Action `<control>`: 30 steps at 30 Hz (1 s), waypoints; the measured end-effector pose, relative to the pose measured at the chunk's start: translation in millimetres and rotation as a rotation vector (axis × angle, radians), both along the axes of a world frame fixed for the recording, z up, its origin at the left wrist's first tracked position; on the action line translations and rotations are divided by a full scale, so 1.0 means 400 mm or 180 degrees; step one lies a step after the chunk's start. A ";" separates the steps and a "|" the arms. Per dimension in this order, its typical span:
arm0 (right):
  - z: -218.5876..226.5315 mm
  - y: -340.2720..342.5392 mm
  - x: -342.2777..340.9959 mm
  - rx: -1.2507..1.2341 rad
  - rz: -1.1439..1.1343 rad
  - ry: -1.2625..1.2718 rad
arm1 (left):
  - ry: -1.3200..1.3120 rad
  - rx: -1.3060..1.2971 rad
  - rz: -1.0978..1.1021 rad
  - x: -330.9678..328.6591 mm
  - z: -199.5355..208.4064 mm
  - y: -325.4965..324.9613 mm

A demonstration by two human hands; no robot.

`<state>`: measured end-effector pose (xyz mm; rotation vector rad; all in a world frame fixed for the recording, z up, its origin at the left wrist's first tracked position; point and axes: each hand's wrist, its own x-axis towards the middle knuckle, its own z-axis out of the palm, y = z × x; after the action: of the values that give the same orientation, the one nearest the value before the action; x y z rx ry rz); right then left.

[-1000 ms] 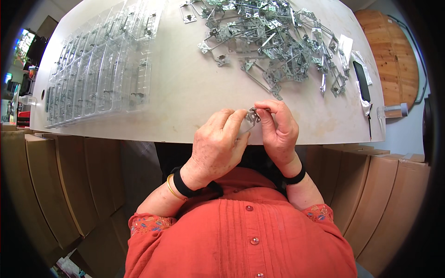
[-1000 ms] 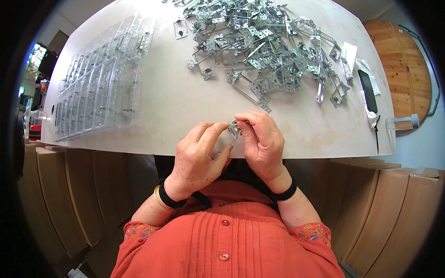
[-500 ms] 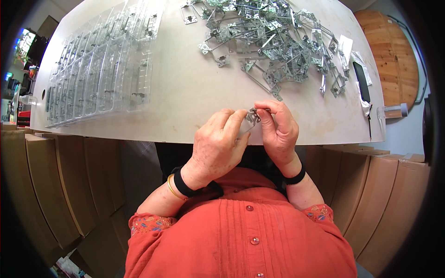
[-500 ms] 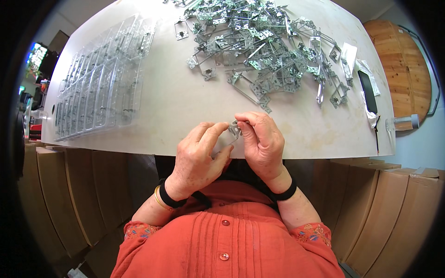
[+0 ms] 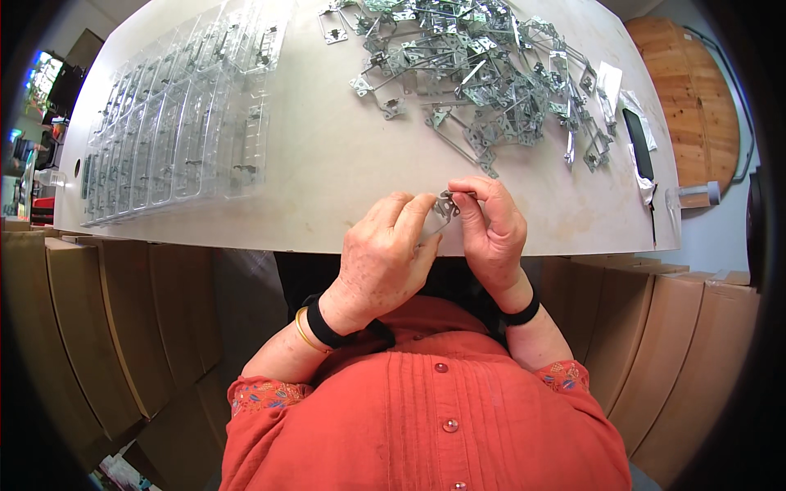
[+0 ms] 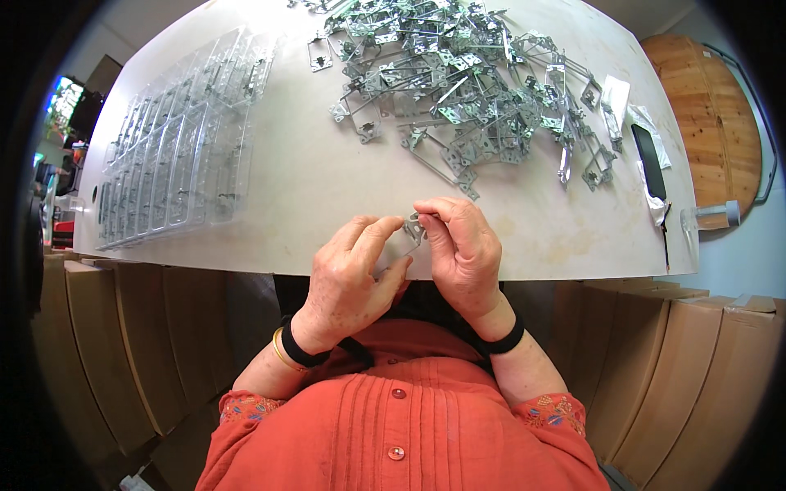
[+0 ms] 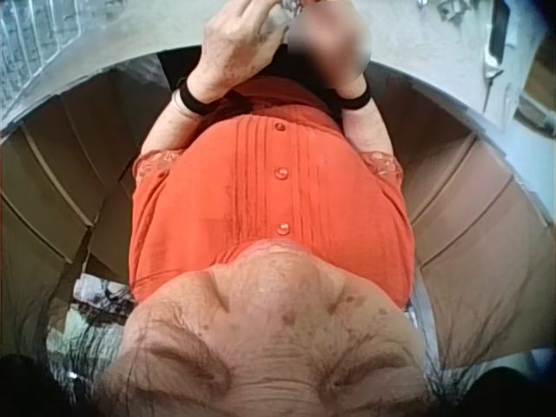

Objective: The person assembles small metal hardware components by hand, inserting a pin into a bracket and placing the finished unit into a clear plastic tray. The person repeats this process multiple times, moving from a pile of loose parts to the organized tray.

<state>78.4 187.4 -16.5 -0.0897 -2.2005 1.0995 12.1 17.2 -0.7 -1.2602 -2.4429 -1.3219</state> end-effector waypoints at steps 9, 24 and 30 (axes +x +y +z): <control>0.000 0.000 0.002 -0.0166 0.0001 -0.0051 | -0.0024 -0.0014 -0.0017 -0.002 0.003 0.000; -0.011 0.004 0.002 -0.0118 -0.0037 0.0004 | -0.0001 0.0020 -0.0007 -0.002 -0.001 0.003; 0.003 -0.002 0.001 -0.0227 -0.0013 -0.0096 | -0.0019 0.0001 -0.0003 -0.003 -0.001 0.002</control>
<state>78.9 186.7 -15.4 -0.1429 -2.1869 1.1816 10.7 18.0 -1.1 -1.2595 -2.4462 -1.3282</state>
